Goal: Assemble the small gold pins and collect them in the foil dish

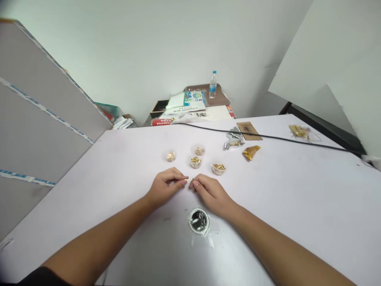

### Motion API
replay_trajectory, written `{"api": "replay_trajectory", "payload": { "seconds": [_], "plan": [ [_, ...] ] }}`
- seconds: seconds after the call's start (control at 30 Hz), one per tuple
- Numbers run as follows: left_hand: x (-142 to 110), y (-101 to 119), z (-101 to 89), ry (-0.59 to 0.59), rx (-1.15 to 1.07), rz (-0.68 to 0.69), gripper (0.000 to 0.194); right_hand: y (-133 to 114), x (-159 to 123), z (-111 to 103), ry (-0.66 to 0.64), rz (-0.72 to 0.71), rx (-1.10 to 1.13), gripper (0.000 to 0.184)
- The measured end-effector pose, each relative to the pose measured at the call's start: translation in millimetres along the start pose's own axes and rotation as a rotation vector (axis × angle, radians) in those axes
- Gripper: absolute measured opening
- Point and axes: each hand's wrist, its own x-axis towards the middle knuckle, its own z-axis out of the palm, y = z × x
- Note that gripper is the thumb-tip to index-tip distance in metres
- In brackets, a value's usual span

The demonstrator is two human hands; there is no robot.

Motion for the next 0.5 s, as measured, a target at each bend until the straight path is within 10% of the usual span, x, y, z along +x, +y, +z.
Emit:
{"api": "replay_trajectory", "payload": {
  "seconds": [0.23,0.5],
  "plan": [
    [2.1,4.2,-0.3,-0.059,-0.412,-0.305,0.026,3.1,-2.7,-3.2,-0.052,-0.225,-0.170,0.028],
    [-2.4,7.3,4.8,-0.254,-0.361,-0.262,0.029,5.3,-1.6,-3.5,-0.048,-0.374,-0.180,0.026]
  ]
}}
